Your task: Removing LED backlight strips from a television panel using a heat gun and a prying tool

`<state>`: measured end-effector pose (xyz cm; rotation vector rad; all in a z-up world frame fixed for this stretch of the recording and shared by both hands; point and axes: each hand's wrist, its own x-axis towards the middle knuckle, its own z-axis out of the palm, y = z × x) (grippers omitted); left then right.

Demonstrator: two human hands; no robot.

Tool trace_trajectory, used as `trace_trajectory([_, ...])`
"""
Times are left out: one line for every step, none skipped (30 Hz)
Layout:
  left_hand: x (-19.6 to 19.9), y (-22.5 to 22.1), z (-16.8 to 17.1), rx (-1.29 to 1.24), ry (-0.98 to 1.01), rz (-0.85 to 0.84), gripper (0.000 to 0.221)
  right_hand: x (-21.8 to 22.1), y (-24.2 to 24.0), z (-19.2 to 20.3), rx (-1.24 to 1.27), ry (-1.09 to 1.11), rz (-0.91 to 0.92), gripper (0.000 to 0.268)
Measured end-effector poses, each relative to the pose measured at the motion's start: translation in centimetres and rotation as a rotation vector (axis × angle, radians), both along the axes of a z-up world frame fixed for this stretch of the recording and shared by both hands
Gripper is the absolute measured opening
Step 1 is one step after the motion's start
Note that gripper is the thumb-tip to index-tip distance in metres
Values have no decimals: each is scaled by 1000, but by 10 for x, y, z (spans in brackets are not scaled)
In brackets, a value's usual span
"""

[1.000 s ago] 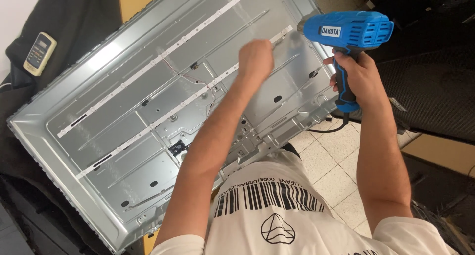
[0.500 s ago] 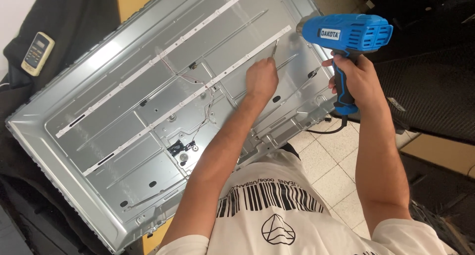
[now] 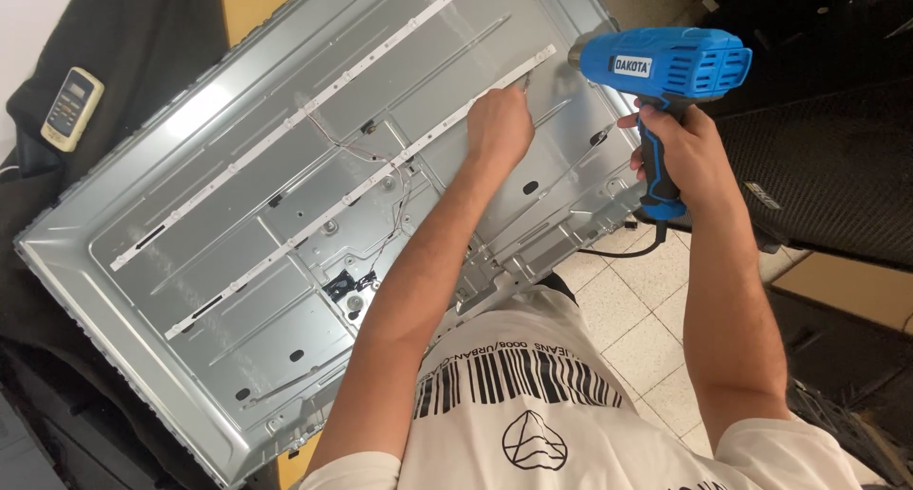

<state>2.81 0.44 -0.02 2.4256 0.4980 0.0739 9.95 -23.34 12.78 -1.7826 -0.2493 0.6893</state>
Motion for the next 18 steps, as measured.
trace_trajectory([3, 2, 0, 1, 1, 1, 26, 1, 0, -1, 1, 1, 1, 41])
trace_trajectory([5, 4, 1, -14, 19, -4, 26, 1, -1, -2, -6, -7, 7, 41])
trace_trajectory([7, 6, 1, -29, 36, -8, 26, 2, -1, -3, -12, -14, 13, 41])
trace_trajectory([6, 8, 5, -30, 37, -5, 26, 1, -1, -3, -13, -14, 16, 41])
trace_trajectory([5, 9, 8, -39, 36, -3, 24, 1, -1, -2, -12, -7, 13, 41])
trace_trajectory([5, 11, 13, -47, 33, -4, 22, 1, 0, -1, -9, -1, 8, 41])
trace_trajectory([6, 12, 13, -46, 32, -4, 22, 0, 1, 0, -9, -2, 8, 41])
trace_trajectory([8, 13, 13, -41, 44, -1, 23, -1, 1, 1, -6, 4, -1, 41])
trace_trajectory([9, 13, 12, -36, 55, 2, 24, -1, 1, 2, -3, 10, -10, 41])
trace_trajectory([10, 14, 10, -36, 54, 0, 24, 0, 0, 1, -3, 9, -12, 41])
trace_trajectory([10, 14, 8, -44, 49, 4, 24, 0, -1, 0, 2, 4, -7, 41])
trace_trajectory([9, 16, 6, -51, 45, 12, 24, 1, -1, -2, 8, 0, 2, 41])
trace_trajectory([14, 17, 0, -51, 45, 14, 24, 0, 4, 9, 9, 0, 4, 41])
trace_trajectory([20, 18, -7, -29, 163, 44, 21, -1, 10, 20, -102, 75, -11, 35])
trace_trajectory([26, 19, -13, -8, 280, 73, 21, -2, 15, 31, -212, 150, -25, 29])
trace_trajectory([26, 19, -17, -9, 279, 75, 21, -3, 16, 35, -214, 149, -23, 29])
trace_trajectory([27, 19, -22, 10, 268, 54, 21, -4, 16, 38, -230, 141, -20, 31])
trace_trajectory([28, 19, -27, 31, 257, 36, 24, -5, 17, 41, -244, 133, -17, 32])
